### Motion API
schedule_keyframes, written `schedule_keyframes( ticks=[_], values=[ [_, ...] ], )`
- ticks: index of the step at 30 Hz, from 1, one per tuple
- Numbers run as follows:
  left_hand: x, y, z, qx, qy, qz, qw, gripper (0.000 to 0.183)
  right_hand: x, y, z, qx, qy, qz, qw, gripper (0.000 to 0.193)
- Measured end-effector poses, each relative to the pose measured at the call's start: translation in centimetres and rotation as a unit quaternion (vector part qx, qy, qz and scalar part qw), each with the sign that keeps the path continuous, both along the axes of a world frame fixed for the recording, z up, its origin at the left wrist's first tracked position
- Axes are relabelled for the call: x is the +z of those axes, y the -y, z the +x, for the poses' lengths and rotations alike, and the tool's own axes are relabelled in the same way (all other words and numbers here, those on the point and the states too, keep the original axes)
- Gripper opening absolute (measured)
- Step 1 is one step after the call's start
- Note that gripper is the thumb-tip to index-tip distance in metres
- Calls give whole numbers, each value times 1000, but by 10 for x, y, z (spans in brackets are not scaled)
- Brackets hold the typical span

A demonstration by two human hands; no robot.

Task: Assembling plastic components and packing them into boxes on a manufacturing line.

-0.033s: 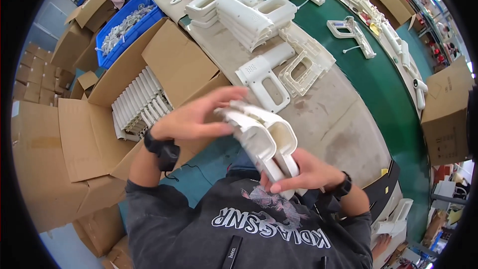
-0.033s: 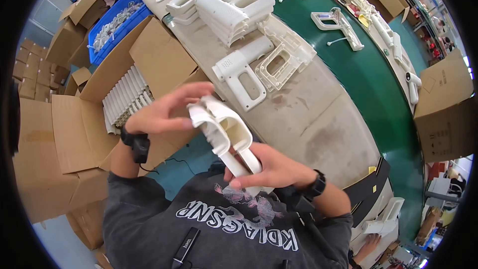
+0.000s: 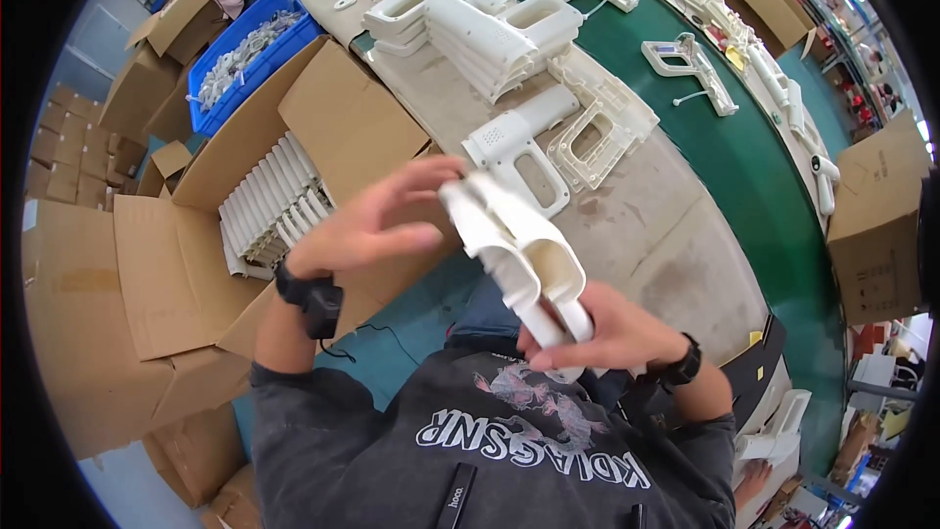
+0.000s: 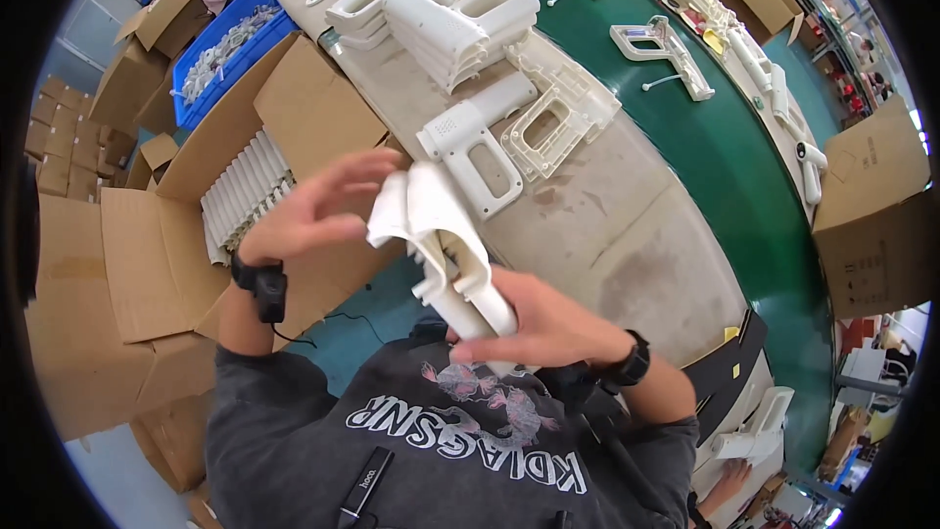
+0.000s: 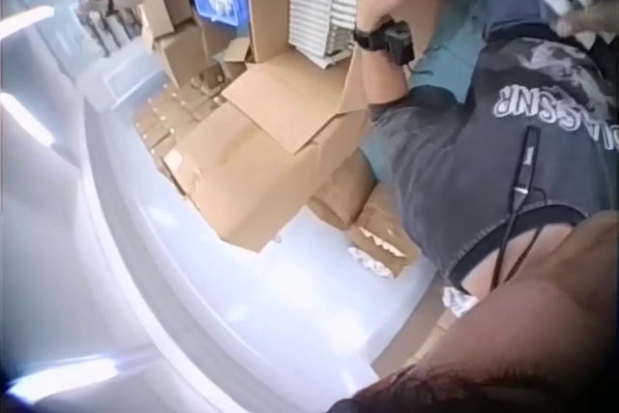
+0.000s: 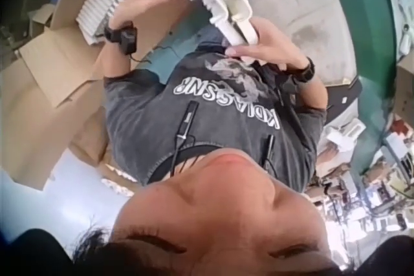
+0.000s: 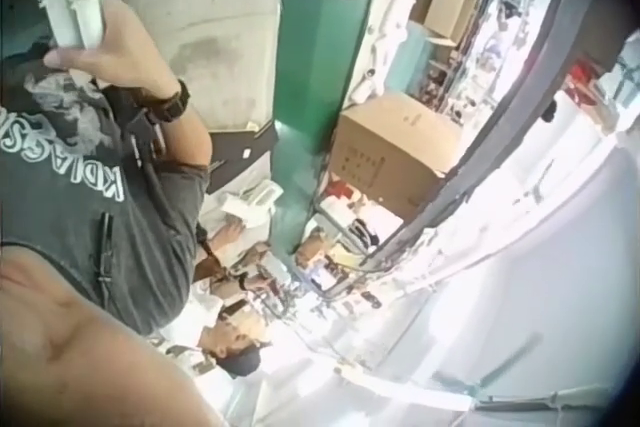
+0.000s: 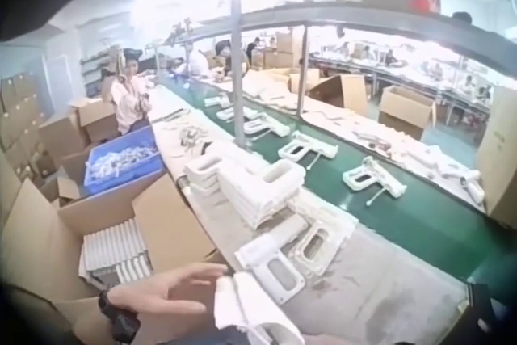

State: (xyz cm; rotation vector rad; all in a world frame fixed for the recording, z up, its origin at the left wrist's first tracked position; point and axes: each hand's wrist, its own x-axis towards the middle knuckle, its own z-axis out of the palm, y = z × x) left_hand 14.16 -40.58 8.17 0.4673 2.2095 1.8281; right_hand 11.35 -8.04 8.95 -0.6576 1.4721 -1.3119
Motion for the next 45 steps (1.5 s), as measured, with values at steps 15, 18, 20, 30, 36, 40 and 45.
schedule_keyframes(
  ticks=[15, 18, 20, 30, 36, 40, 45],
  values=[
    [-142, 235, 134, 433, 232, -256, 832, 47, -65, 93, -82, -133, -524, 306, 784, 41],
    [-148, 240, 145, 445, 269, -191, 832, 50, -73, 97, -81, -143, -546, 294, 772, 40],
    [-156, 236, 143, 443, 276, -174, 835, 49, -72, 100, -77, -144, -564, 304, 754, 38],
    [-160, 222, 111, 396, 281, -201, 851, 49, -83, 106, -76, -147, -546, 309, 764, 37],
    [-164, 229, 109, 391, 295, -198, 849, 49, -90, 103, -74, -201, -540, 285, 766, 44],
    [-167, 227, 97, 376, 294, -206, 854, 50, -82, 95, -78, -225, -538, 301, 755, 57],
    [-167, 243, 104, 364, 299, -221, 854, 52, -87, 105, -85, -206, -499, 322, 778, 61]
  ],
)
